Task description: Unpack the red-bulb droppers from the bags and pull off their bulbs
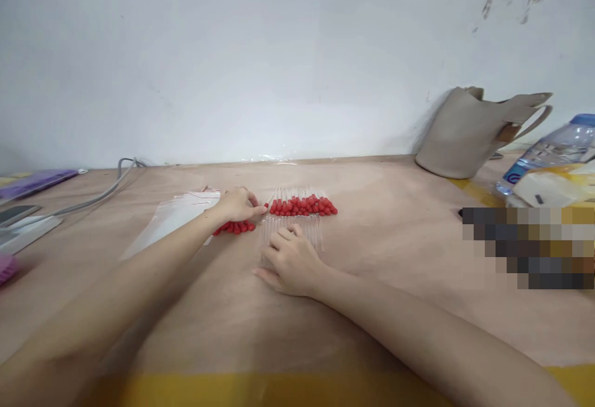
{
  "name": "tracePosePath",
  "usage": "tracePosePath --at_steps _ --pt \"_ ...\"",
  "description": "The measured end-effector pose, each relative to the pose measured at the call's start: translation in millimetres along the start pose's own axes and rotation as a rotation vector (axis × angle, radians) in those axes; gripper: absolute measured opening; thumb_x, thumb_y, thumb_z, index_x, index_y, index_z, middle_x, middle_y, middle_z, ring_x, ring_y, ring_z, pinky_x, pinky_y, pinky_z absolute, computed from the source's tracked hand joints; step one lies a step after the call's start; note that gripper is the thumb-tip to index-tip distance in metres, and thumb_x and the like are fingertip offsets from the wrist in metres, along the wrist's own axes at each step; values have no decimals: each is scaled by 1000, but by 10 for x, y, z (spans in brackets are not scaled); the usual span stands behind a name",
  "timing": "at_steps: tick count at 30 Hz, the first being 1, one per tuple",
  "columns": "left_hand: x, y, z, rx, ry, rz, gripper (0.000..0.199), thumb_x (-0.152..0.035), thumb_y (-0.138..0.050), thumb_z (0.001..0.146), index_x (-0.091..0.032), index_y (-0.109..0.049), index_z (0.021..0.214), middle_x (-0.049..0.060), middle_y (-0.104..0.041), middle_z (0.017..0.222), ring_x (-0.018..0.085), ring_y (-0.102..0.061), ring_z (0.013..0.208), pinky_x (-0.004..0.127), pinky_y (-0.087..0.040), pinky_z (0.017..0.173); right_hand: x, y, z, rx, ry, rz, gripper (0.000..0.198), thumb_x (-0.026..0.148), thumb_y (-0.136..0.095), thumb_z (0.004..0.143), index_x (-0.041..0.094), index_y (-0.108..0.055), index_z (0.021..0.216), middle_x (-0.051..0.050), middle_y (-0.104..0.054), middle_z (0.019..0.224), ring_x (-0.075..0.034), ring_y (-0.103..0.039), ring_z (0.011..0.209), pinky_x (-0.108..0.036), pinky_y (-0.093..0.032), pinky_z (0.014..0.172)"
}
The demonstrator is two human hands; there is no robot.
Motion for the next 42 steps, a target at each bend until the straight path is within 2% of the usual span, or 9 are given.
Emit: tracePosePath --at_steps 3,6,11,15,18,23,31,37,42 --pt "3 -87 12 93 41 -65 32 -49 -56 69 -20 -69 67 4 -62 49 20 -63 58 35 -46 76 -47 76 -99 -51 -1 29 28 39 -47 84 16 -63 80 -3 -53 70 -15 -43 70 -33 -28 73" --pt "24 -108 -27 112 93 -115 33 -45 -50 75 -18 -68 68 2 -59 42 16 -57 43 32 -48 68 -130 119 -168 -119 -46 56 26 36 -47 84 16 -64 80 -3 -52 70 -14 -42 68 -31 -28 70" --pt "159 62 -161 -93 137 -76 29 -41 -49 74 -18 -66 68 6 -66 66 23 -63 73 44 -38 87 -254 104 -223 -208 -139 88 19 31 -51 83 18 -64 85 -3 -53 73 -14 -45 69 -32 -31 70" --pt "175 220 -488 -501 -122 -5 19 -34 -54 71 -17 -64 65 8 -63 91 26 -54 94 47 -31 89 -309 128 -218 -293 -179 95 20 26 -51 81 17 -62 96 -6 -57 84 -16 -50 77 -34 -38 73" --pt "63 156 -822 -621 -424 -3 15 -30 -55 74 -18 -63 70 5 -63 88 21 -54 87 41 -33 84 -297 199 -196 -343 -150 56 35 25 -51 82 15 -53 115 -12 -56 110 -21 -51 100 -38 -40 84" --pt "-135 -8 -1164 -661 -673 -38 6 -24 -57 75 -19 -60 74 2 -65 82 17 -54 77 36 -35 77 -240 216 -173 -250 -22 -34 46 33 -51 83 12 -46 125 -13 -50 127 -25 -40 121 -44 -31 101" --pt "-124 -113 -1177 -683 -716 -133 5 -23 -60 74 -20 -58 77 2 -65 82 17 -56 78 37 -38 78 -306 118 -168 -137 -28 41 20 25 -46 87 17 -63 96 -5 -67 98 -20 -52 108 -45 -32 100" --pt "-204 -193 -1130 -531 -753 -173 35 -36 -59 78 -20 -56 110 8 -60 112 23 -52 108 41 -40 93 -281 93 -148 -165 -6 112 17 22 -47 87 18 -63 89 -4 -67 92 -18 -54 100 -41 -36 96" --pt "-298 -254 -1134 -534 -842 -181 14 -24 -53 85 -19 -62 95 4 -67 99 17 -58 102 38 -42 96 -249 82 -142 -161 28 136 17 23 -47 87 18 -64 88 -4 -67 93 -17 -55 97 -39 -38 93"
Point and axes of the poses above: each hand's wrist, its own z-axis towards the middle knuckle, its own y-axis out of the back of the hand, x = y × z, the point moved 5 cm from there along z, towards the middle knuckle
